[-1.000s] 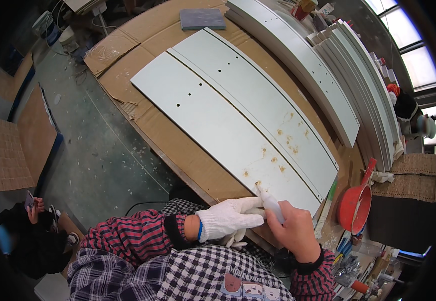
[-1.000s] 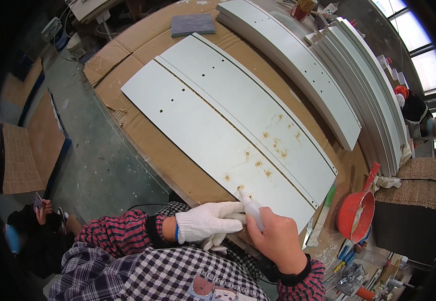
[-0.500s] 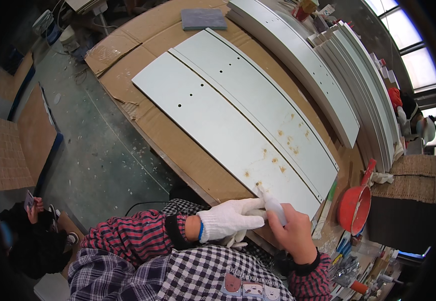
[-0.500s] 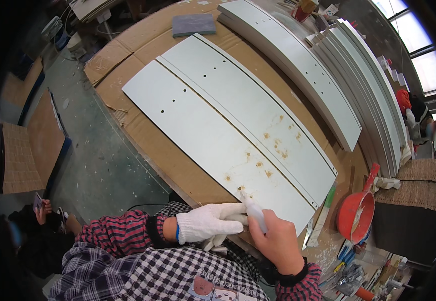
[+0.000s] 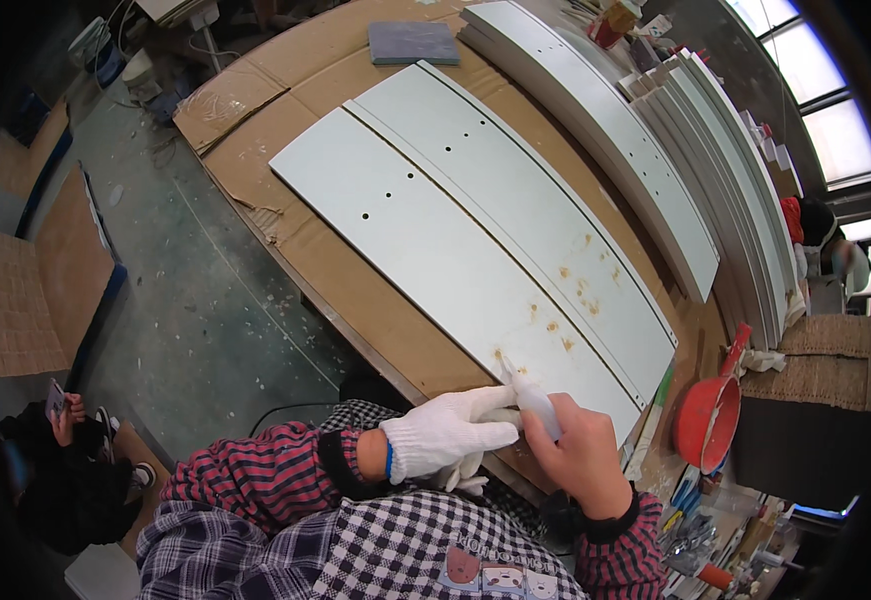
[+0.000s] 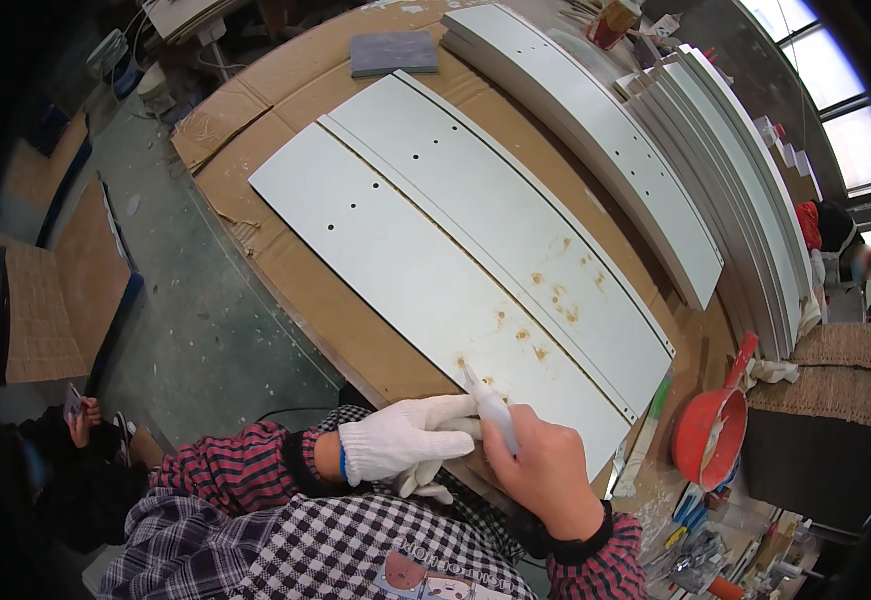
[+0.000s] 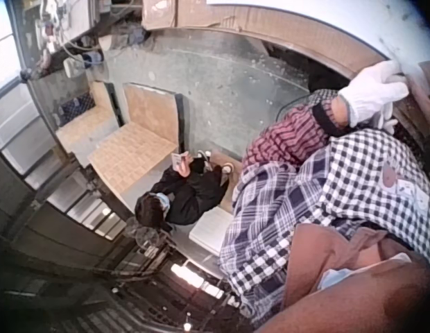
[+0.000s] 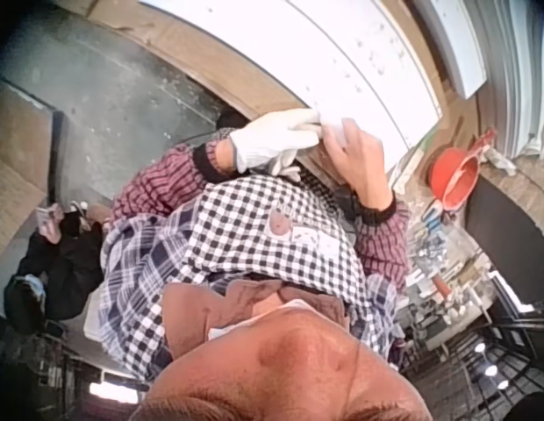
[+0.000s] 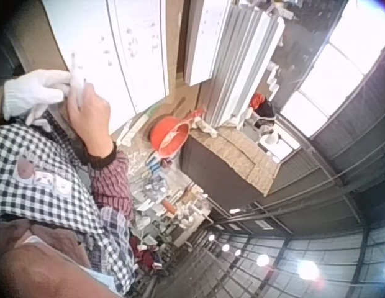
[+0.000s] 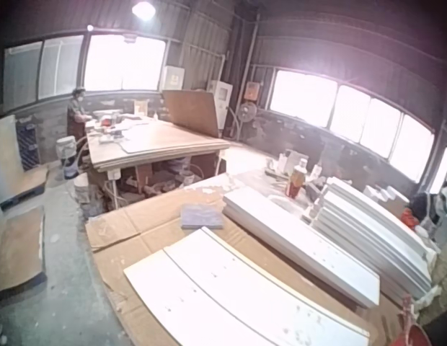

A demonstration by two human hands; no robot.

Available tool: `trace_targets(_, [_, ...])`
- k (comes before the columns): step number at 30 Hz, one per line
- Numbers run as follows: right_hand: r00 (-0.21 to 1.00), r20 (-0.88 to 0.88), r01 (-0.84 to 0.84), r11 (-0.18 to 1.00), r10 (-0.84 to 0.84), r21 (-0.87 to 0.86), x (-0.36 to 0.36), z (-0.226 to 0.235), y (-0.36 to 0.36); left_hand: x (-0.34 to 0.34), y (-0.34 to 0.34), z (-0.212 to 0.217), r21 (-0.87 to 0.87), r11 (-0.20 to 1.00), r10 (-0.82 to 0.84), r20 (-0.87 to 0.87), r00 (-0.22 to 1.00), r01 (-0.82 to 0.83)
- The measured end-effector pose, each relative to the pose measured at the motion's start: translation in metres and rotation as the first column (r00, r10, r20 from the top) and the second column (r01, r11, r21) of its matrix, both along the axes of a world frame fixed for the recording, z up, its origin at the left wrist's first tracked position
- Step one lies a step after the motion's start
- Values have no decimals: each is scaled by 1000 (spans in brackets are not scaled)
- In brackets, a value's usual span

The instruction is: The person applies glue from a bottle onto specific spots on white rectangular panels. They then use a green utility knife to spread the glue and smooth the surface. The person repeats this process on multiple panels.

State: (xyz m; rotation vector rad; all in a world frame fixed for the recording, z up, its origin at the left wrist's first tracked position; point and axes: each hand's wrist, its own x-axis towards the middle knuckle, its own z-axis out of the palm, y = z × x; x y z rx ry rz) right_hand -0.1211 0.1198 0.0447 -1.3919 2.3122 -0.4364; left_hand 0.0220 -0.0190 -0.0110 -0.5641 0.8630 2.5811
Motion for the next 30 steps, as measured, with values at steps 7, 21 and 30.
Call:
trace_targets(7, [999,-20,-28,1000,28,4,-2,0,-6,0,-3,-4,41,999,1,-29,1000,0])
trace_targets(21, [999,-8,-46,996,47,83,-4,8,-12,1,-2,-10,74,997,14,-67,998,-9])
trace_targets(30, [998,55,13,997,-17,73,-4,4,-5,1,-2,-8,60,998,8,-46,999,-5])
